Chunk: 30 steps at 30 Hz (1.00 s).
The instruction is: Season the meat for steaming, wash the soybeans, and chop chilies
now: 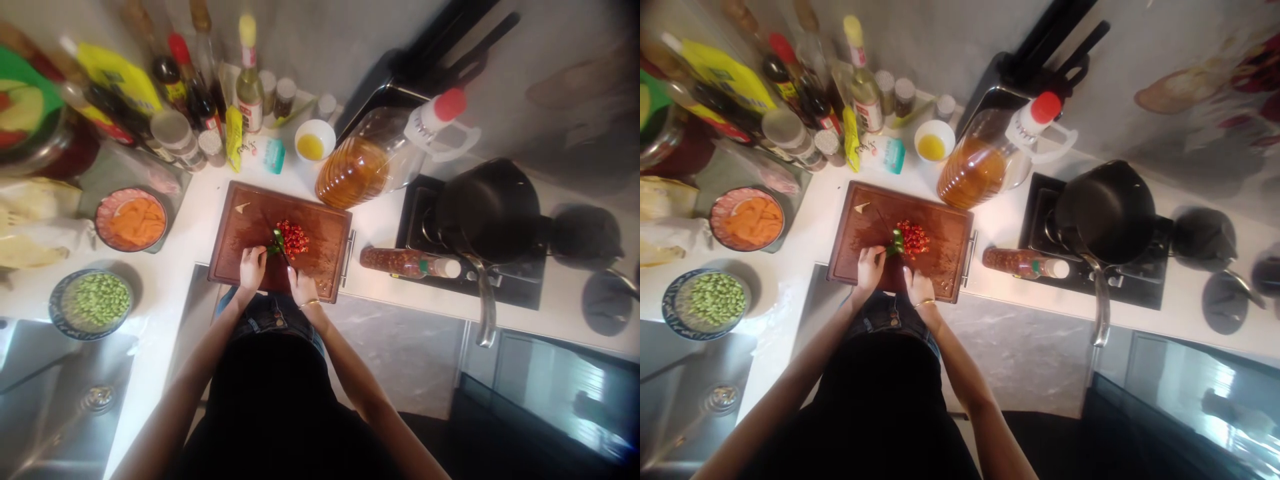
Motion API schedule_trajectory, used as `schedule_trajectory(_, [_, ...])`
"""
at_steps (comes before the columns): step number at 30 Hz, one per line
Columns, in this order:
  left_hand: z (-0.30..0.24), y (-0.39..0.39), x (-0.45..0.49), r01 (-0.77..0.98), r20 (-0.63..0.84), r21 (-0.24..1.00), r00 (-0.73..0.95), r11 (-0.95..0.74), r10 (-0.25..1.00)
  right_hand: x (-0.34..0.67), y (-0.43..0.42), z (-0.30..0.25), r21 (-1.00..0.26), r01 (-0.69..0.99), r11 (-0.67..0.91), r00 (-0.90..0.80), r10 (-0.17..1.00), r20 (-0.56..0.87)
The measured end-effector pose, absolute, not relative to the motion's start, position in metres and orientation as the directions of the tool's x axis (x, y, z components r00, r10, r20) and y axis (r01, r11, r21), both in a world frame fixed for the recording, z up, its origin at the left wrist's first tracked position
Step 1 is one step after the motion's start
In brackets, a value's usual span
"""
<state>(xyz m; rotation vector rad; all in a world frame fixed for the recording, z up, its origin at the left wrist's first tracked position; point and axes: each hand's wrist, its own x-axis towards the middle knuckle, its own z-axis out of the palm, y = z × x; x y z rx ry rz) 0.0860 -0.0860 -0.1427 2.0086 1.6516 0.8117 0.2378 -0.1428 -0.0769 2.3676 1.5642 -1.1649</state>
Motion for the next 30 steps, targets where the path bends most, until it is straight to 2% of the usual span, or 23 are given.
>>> schedule_trajectory(6, [-0.141, -0.084, 0.1, 0.681, 0.116, 0.728, -0.015, -0.075, 0.993, 0.246, -0.151, -0.051, -0.25, 0.85, -0.464, 0.182, 0.703, -0.688])
schedule_trajectory(10, [-0.144, -0.086, 0.1, 0.646, 0.077, 0.762, -0.044, -0.03, 0.996, 0.24, -0.147, -0.054, -0.206, 0.853, -0.48, 0.207, 0.672, -0.711])
schedule_trajectory(18, [-0.151, -0.088, 0.099, 0.609, 0.103, 0.791, -0.039, -0.058, 0.994, 0.229, -0.125, -0.085, -0.313, 0.812, -0.493, 0.187, 0.727, -0.66])
schedule_trajectory(24, [-0.14, -0.095, 0.084, 0.682, 0.172, 0.714, 0.048, -0.158, 0.984, 0.238, -0.144, -0.087, -0.38, 0.753, -0.537, 0.232, 0.757, -0.61])
schedule_trajectory(27, [-0.14, -0.102, 0.073, 0.74, 0.173, 0.637, 0.139, -0.219, 0.975, 0.242, -0.153, -0.078, -0.364, 0.774, -0.518, 0.222, 0.761, -0.61])
schedule_trajectory(30, [-0.143, -0.106, 0.068, 0.745, 0.161, 0.623, 0.176, -0.238, 0.971, 0.243, -0.159, -0.07, -0.324, 0.81, -0.489, 0.201, 0.75, -0.63])
